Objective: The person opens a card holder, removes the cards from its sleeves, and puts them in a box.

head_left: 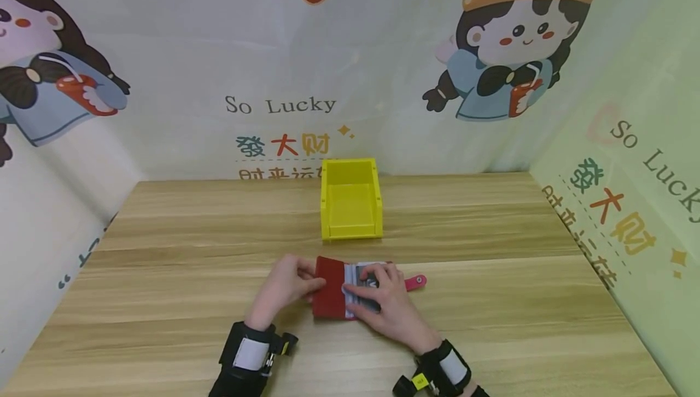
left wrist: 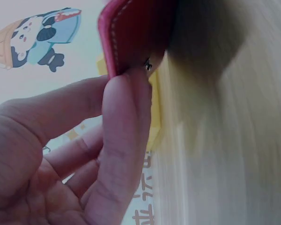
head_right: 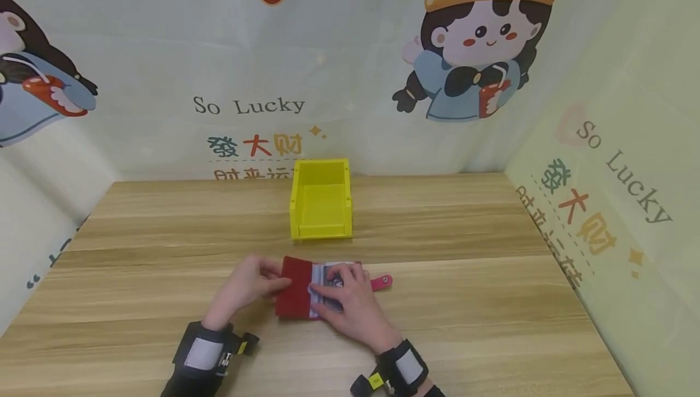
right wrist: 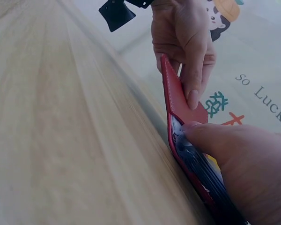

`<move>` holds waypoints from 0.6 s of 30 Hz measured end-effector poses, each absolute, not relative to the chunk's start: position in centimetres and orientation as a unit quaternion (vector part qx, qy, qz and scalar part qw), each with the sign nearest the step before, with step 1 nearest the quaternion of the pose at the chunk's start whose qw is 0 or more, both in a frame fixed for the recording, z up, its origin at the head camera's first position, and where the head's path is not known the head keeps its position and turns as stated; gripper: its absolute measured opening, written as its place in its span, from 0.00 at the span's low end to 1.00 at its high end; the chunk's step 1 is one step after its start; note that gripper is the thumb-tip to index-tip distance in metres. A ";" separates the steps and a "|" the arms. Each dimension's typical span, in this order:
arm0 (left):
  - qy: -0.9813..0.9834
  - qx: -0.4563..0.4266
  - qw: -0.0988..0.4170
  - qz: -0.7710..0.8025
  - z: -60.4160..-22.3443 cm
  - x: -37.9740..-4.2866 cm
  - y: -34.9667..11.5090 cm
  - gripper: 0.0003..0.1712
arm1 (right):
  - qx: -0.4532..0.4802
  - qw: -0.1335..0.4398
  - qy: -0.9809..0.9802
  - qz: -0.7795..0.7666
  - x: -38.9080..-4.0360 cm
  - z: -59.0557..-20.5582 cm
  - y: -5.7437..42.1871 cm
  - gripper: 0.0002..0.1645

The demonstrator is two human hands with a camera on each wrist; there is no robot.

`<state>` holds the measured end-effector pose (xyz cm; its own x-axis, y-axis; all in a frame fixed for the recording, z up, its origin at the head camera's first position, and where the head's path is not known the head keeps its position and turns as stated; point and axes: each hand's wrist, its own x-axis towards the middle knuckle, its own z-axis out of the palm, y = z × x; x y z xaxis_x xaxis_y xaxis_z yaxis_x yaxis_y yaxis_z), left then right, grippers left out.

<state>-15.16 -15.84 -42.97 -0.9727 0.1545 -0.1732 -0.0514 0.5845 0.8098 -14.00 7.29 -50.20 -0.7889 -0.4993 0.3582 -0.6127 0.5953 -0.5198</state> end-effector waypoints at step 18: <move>0.941 0.041 0.034 0.335 -43.9 -14.6 -14.2 0.16 | 0.300 0.084 -0.900 0.306 -13.8 -50.0 6.9 0.19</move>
<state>-14.59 -14.17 -43.86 -0.9942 0.1008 -0.0371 0.0547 0.7726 0.6326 -13.83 6.92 -50.02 -0.8060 -0.4887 0.3341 -0.5911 0.6331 -0.4998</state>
